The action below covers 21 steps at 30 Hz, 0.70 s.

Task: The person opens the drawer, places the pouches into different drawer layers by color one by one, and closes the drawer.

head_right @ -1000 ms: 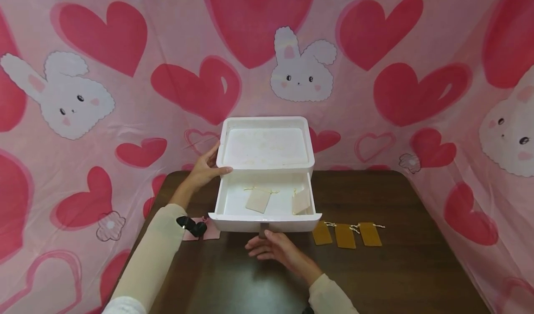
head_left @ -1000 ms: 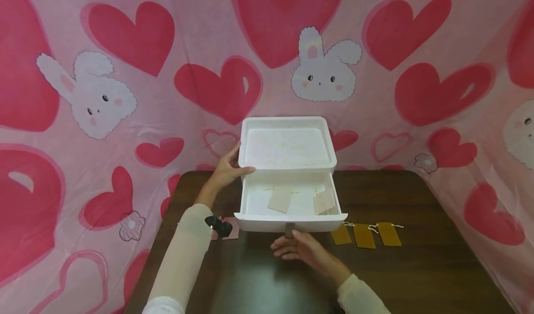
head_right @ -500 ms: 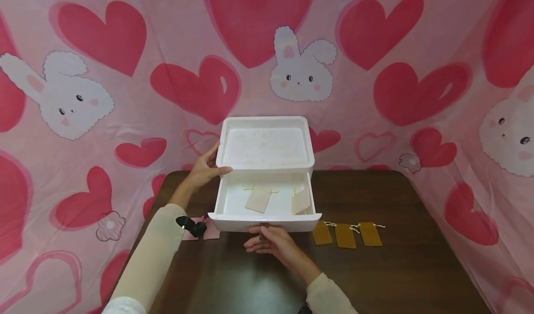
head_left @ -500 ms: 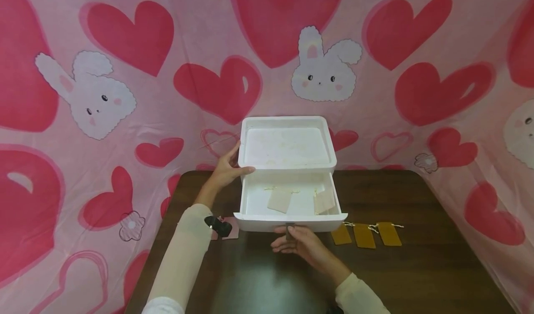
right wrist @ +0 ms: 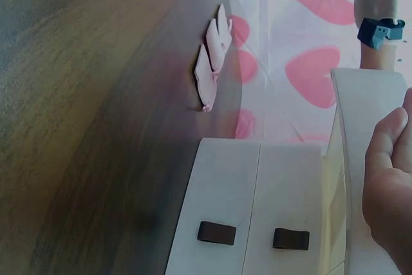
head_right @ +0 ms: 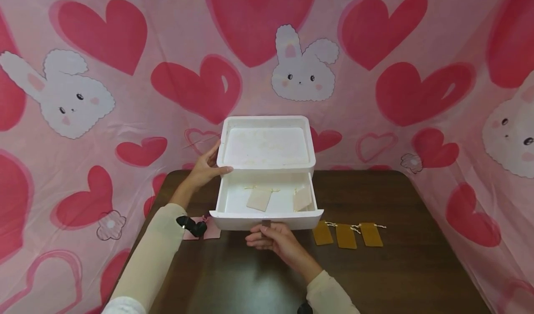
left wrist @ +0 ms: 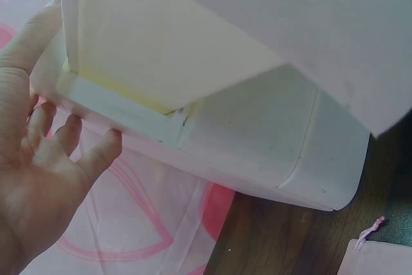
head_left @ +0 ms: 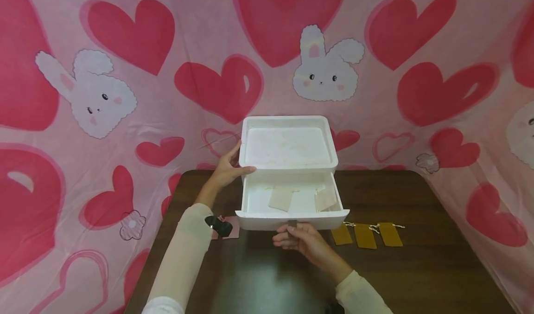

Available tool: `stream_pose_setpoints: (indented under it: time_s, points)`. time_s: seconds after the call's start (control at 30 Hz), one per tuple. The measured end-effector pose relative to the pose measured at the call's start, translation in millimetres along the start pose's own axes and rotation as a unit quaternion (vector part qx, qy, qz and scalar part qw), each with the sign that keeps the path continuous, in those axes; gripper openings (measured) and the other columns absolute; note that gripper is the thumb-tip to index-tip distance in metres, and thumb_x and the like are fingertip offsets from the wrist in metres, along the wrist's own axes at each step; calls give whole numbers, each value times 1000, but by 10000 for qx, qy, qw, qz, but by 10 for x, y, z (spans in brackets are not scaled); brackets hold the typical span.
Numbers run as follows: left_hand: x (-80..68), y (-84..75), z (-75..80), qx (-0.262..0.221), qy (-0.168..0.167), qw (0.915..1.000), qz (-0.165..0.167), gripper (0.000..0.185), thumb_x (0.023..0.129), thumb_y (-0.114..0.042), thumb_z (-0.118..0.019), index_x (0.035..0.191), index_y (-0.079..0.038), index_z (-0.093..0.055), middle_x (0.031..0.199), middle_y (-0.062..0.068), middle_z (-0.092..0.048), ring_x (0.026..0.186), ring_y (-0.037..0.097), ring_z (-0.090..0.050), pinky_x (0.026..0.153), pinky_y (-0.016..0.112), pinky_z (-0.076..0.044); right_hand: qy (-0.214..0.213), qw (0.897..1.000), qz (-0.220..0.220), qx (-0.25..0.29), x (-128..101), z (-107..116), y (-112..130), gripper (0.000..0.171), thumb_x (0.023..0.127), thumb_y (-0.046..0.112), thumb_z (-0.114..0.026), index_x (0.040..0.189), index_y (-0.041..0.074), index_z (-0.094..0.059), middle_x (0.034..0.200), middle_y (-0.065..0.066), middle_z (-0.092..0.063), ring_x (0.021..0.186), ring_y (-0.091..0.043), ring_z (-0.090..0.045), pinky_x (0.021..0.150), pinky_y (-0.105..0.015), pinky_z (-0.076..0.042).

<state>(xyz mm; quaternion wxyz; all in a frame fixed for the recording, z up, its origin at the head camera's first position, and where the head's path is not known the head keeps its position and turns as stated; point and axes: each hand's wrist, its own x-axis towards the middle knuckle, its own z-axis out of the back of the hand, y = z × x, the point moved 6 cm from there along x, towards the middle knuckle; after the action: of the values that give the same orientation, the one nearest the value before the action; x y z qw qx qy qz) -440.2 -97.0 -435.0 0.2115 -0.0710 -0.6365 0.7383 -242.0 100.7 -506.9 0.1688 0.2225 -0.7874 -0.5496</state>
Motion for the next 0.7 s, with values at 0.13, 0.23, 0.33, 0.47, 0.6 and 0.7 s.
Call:
stream_pose_setpoints:
  time_s: [0.13,0.23,0.33,0.47,0.6,0.7]
  points:
    - [6,-1,14,-18,-51,10000,27,103,84,0,-79,164,-18,-17,168,9,-31,150,30,-39,117,51,-42,0,10000,17,-12,29,29,23,28,110,20,-39,111,18,-67,106,11,-79,102,-4,-75,90,-20,-58]
    - [11,-1,19,33,-64,10000,35,102,84,-1,-79,164,-18,-18,169,8,-29,152,29,-37,117,51,-41,-10,10000,6,-40,55,58,36,29,110,19,-39,112,17,-67,106,11,-79,102,-4,-75,91,-20,-58]
    - [15,1,14,88,-69,9999,49,102,84,-2,-80,164,-17,-18,169,8,-28,154,29,-35,119,51,-39,-70,10000,-27,-50,87,98,52,28,110,19,-40,113,14,-67,106,10,-79,102,-5,-75,90,-20,-58]
    - [18,4,4,127,-97,9998,103,102,84,-2,-80,164,-16,-18,170,8,-26,155,29,-32,123,50,-34,-168,9997,-142,-133,130,149,76,30,110,22,-41,118,5,-65,106,10,-80,103,-5,-75,91,-20,-58]
    - [19,26,3,83,-107,9998,153,102,84,-1,-79,164,-15,-17,170,8,-24,156,29,-30,126,49,-31,-225,9993,-226,-207,173,184,92,35,110,22,-41,122,-4,-61,105,10,-79,102,-5,-75,92,-21,-59]
    - [19,47,3,22,-100,9998,182,102,84,0,-78,164,-15,-16,171,8,-22,156,29,-29,126,49,-30,-246,9992,-249,-215,206,204,99,34,110,22,-41,121,-2,-62,105,10,-79,102,-5,-75,92,-22,-59]
